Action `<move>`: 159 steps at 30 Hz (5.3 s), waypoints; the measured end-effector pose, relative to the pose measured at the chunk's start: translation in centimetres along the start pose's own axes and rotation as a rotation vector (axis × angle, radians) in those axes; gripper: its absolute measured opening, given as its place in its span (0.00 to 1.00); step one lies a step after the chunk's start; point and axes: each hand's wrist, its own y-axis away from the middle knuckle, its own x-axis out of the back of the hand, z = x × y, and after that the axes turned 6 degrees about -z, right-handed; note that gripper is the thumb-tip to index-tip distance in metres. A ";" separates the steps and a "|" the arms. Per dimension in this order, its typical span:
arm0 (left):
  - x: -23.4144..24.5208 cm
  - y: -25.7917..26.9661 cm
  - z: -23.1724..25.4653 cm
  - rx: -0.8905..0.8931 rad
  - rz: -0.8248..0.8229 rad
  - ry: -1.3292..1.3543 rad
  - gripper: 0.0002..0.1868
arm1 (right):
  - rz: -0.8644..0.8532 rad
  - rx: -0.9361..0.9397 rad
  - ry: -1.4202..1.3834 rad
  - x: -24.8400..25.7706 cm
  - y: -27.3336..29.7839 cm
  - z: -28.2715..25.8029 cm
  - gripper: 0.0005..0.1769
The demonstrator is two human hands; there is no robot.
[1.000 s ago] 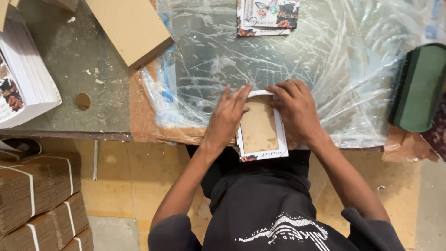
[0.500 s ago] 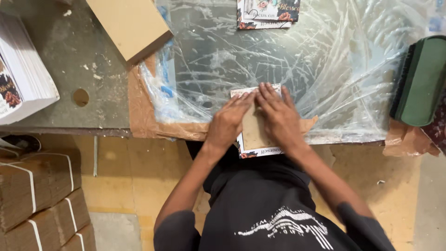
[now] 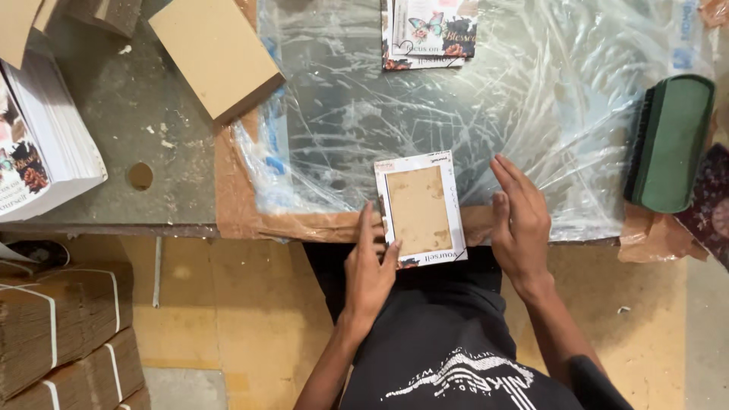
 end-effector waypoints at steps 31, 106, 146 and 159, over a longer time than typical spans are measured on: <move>15.1 -34.7 22.0 -1.019 1.023 -0.218 0.12 | 0.168 -0.118 -0.074 4.9 -0.7 1.9 0.18; 5.5 -5.7 -2.0 -0.622 0.308 -0.957 0.25 | -0.070 0.171 0.403 -4.7 -2.3 4.4 0.19; 1.1 -6.7 5.4 -0.683 0.199 -0.861 0.23 | -0.464 0.325 0.380 -0.3 -7.3 -0.8 0.16; 2.3 -7.5 3.9 -0.520 0.162 -0.981 0.25 | -0.335 0.359 0.458 -1.7 -6.1 0.9 0.21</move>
